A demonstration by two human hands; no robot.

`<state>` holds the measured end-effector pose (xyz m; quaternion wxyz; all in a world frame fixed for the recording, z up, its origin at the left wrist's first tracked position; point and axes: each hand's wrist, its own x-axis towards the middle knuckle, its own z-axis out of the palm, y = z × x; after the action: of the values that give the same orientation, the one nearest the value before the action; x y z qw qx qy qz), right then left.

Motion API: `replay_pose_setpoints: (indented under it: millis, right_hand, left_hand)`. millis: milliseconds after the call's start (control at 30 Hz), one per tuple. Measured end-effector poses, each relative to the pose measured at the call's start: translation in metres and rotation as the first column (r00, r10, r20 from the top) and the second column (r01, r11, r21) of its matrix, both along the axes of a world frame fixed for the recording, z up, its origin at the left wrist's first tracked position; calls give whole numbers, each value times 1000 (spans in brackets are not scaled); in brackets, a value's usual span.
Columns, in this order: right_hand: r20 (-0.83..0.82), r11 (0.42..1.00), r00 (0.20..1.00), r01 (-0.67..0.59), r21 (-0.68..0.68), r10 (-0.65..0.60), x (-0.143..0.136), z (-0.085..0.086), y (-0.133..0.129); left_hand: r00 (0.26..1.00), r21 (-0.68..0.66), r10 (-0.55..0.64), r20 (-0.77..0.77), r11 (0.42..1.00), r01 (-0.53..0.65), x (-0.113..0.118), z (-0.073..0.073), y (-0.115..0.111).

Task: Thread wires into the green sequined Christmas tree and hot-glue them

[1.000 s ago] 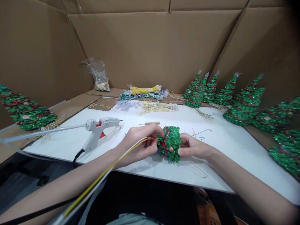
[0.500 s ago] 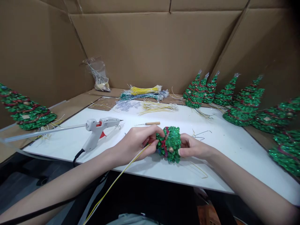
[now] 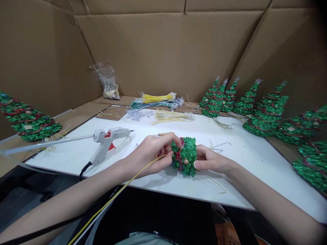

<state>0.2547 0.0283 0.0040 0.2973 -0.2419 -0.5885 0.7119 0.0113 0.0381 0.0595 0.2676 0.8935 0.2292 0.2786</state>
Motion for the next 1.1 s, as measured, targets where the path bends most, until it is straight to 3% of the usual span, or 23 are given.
replay_pose_setpoints:
  millis: [533,733,933,1100]
  right_hand:
    - [-21,1000,1000,-4,-5,3,-2,-1,-1]
    - [3,1000,1000,-16,1,16,-4,2,-2]
    - [41,999,999,26,21,-27,-4,3,-3]
    - [32,998,999,30,48,-32,-4,4,-3]
  left_hand:
    - [999,126,17,50,992,-23,-2,-3,0]
    - [991,133,112,66,984,-120,-5,-2,0]
    - [989,318,138,53,937,-147,-9,-3,-1]
    - [989,263,135,66,953,-148,-8,-4,-1]
